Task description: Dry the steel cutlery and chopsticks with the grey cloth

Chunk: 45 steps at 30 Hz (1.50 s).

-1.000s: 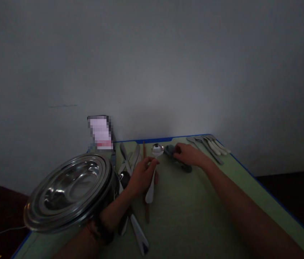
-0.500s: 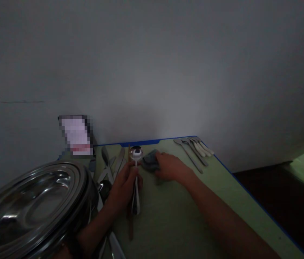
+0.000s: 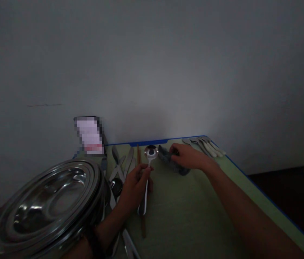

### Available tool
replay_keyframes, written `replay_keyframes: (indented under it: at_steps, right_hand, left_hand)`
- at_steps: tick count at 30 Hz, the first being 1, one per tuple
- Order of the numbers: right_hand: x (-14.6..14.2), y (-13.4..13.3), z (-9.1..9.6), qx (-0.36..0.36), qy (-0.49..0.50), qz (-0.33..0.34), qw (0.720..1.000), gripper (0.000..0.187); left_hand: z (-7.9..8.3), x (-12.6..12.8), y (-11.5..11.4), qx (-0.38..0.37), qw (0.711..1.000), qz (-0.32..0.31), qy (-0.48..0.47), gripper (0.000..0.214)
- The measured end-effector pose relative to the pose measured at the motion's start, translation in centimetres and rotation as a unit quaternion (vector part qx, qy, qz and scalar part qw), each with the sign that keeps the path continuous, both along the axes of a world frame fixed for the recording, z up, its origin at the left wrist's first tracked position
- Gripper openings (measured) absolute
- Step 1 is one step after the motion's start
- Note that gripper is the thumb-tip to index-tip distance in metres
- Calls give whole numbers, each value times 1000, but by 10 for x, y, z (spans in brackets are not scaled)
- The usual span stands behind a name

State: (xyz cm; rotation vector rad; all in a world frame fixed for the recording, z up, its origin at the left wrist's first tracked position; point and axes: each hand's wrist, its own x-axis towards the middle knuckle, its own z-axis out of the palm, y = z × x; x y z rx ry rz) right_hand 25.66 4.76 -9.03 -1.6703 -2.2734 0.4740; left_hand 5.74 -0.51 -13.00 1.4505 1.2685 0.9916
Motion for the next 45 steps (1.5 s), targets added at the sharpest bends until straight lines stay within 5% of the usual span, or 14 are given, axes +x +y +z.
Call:
replay_keyframes:
  at_steps: [8,12,15,20,24,31,38,45]
  right_hand:
    - [2,-4,9,-25,7,30,999,16]
    - [-10,-14,8,-61,-19,48,997,42]
    - [-30,-21,-2,-19,-34,32,999,53]
    - [-45,-20,-16,6,-76,32,997,18]
    - [-31,-13,-13,-5,-69,52,996,11]
    - [-12,-1,-4,-10,92,8,996,7]
    - [-10,-1,2,-57,351,-31,934,21]
    - [-11,4,-3,-22,299,20,954,22]
  left_hand:
    - [-1,-1,1,14,1000,-2,-10,29]
    - [0,0,1,21,1000,14,-9,26]
    - [1,-1,2,27,999,24,-5,25]
    - [0,-2,2,29,999,24,0,27]
    - [-2,-2,3,36,999,22,4,27]
    - [-5,-2,4,36,999,29,2,22]
    - [-2,-1,3,28,999,34,12,18]
    - [-5,0,4,3,1000,22,-13,17]
